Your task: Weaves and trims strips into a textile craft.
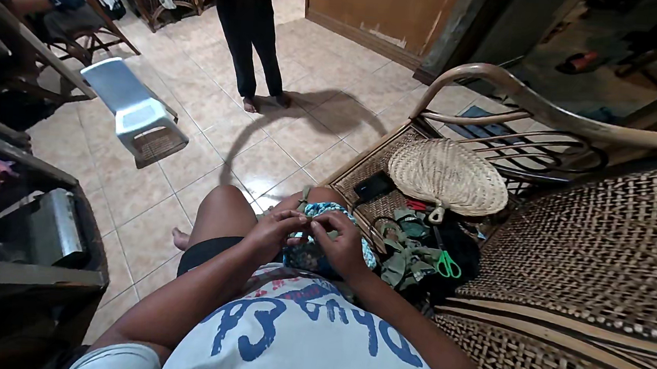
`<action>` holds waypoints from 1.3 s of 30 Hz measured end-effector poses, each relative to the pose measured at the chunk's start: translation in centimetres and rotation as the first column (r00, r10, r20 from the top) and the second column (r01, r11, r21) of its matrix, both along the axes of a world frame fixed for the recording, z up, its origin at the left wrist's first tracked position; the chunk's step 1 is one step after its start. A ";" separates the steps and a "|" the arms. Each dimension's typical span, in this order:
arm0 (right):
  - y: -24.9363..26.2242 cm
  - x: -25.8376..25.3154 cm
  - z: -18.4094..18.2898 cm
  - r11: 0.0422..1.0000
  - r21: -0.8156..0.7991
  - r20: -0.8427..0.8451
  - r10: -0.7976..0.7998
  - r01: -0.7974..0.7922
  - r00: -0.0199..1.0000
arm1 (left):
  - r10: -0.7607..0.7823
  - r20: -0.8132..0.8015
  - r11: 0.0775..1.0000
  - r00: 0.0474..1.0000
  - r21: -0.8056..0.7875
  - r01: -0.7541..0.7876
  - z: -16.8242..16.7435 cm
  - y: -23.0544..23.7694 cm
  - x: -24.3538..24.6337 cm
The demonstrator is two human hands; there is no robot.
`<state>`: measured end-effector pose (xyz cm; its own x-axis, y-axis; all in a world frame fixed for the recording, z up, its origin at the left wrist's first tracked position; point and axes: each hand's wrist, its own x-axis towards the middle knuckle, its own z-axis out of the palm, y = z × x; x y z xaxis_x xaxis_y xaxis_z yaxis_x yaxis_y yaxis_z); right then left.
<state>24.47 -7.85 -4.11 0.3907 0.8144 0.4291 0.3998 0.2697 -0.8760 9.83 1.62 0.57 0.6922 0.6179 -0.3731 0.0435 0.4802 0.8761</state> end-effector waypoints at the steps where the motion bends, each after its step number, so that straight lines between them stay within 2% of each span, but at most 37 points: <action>1: 0.0 0.1 0.2 1.000 -0.019 -0.043 0.001 -0.002 0.999 | 0.002 -0.006 1.000 1.000 -0.003 -0.002 0.0 0.0 0.0; 6: 0.0 0.6 1.4 0.985 -0.131 -0.295 0.069 -0.112 0.953 | 0.015 -0.022 1.000 1.000 -0.013 -0.015 0.3 -0.3 0.3; 8: 0.0 0.5 1.6 0.981 -0.134 -0.318 0.093 -0.142 0.943 | 0.001 -0.022 0.999 1.000 0.032 0.000 0.4 -0.4 0.3; 14: 0.1 1.0 1.6 0.970 -0.144 -0.058 0.189 -0.196 0.980 | -0.055 -0.077 0.936 0.996 0.343 0.078 0.7 -0.3 -0.1; 17: 0.2 1.8 2.1 0.965 -0.153 0.015 0.217 -0.212 0.976 | -0.069 -0.102 0.893 0.992 0.436 0.107 0.9 0.0 -0.4; 21: 0.2 2.1 2.5 0.966 -0.107 0.186 0.252 -0.235 0.950 | -0.094 -0.236 0.744 0.967 0.629 0.226 1.2 0.8 -1.1; 23: 0.2 1.6 2.4 0.970 -0.071 0.138 0.239 -0.231 0.961 | -0.091 -0.282 0.722 0.955 0.642 0.258 2.2 0.7 -1.4; 26: 0.4 1.6 1.9 0.963 -0.146 -0.047 0.222 -0.227 0.974 | -0.027 -0.233 0.783 0.972 0.599 0.165 3.5 0.5 -1.8; 29: 0.5 2.0 1.8 0.856 -0.319 -0.135 0.384 -0.407 0.913 | 0.035 -0.192 0.830 0.981 0.552 0.078 3.6 0.8 -2.5; 32: 0.6 1.4 2.1 0.780 -0.335 -0.219 0.481 -0.529 0.849 | 0.073 -0.141 0.834 0.987 0.551 0.017 3.5 0.9 -3.0; 36: 0.5 1.6 2.8 0.752 -0.341 -0.373 0.443 -0.564 0.815 | 0.137 -0.072 0.802 0.988 0.594 -0.068 2.7 1.6 -3.7; 39: 0.1 3.9 3.6 0.758 -0.417 -0.308 0.402 -0.502 0.862 | 0.192 -0.002 0.794 0.981 0.588 -0.154 0.8 3.7 -4.7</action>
<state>28.38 -7.75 -0.55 -0.0441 0.9947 -0.0928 0.1520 -0.0851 -0.9847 5.10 5.27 1.40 0.5413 0.8387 0.0598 0.0689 -0.1151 0.9910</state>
